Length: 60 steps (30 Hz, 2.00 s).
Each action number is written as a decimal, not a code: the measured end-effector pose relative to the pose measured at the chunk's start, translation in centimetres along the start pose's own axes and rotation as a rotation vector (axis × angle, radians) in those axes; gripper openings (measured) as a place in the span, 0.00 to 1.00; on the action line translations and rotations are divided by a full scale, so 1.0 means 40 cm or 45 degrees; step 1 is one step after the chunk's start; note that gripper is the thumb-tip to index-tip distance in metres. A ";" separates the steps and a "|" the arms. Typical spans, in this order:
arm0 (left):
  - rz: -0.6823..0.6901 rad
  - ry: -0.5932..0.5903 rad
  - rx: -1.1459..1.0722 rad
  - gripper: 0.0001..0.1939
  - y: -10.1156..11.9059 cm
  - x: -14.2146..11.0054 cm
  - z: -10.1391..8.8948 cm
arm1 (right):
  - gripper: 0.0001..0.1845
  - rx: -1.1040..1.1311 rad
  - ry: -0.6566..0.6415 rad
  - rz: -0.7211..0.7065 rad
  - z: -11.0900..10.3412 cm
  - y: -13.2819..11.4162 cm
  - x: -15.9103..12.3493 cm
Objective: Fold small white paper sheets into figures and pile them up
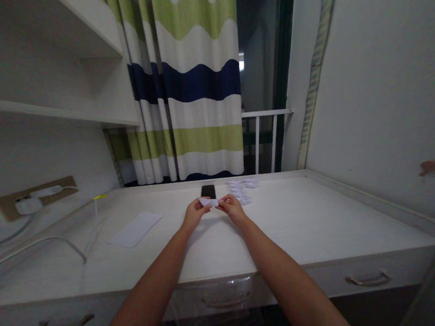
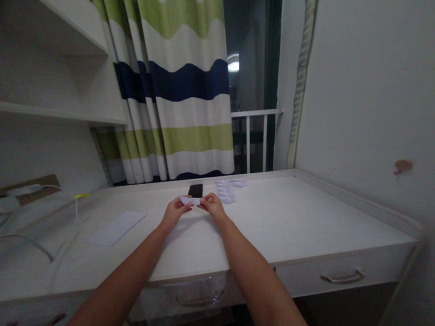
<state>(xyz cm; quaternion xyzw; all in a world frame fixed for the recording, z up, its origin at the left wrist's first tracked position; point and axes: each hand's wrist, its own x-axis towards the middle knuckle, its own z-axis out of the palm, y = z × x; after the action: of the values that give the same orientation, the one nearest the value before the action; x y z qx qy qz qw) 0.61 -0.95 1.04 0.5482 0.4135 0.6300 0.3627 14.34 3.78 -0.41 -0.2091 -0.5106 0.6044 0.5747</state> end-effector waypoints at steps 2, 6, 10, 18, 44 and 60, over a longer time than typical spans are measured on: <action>-0.013 0.027 -0.049 0.22 0.000 0.000 -0.002 | 0.19 0.006 -0.008 -0.007 0.002 -0.002 -0.001; -0.026 0.064 -0.114 0.21 -0.002 0.000 -0.002 | 0.19 0.009 -0.041 -0.020 0.005 -0.006 -0.004; -0.036 0.033 -0.092 0.21 0.001 -0.001 -0.005 | 0.16 -0.095 -0.090 -0.063 0.007 -0.015 -0.009; 0.002 -0.058 -0.024 0.18 -0.004 -0.001 -0.003 | 0.10 -0.846 -0.204 -0.486 0.008 -0.032 -0.028; -0.159 -0.175 -0.097 0.19 0.009 -0.013 -0.004 | 0.12 -0.899 -0.163 -0.449 -0.003 -0.014 -0.012; -0.172 -0.185 -0.121 0.18 0.000 -0.009 -0.005 | 0.11 -0.866 -0.157 -0.511 -0.015 0.009 0.002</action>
<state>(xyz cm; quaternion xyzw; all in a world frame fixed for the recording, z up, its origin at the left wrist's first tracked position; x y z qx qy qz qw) 0.47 -1.32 0.89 0.5456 0.3916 0.5816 0.4589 14.65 4.14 -0.94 -0.2468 -0.7458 0.2882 0.5475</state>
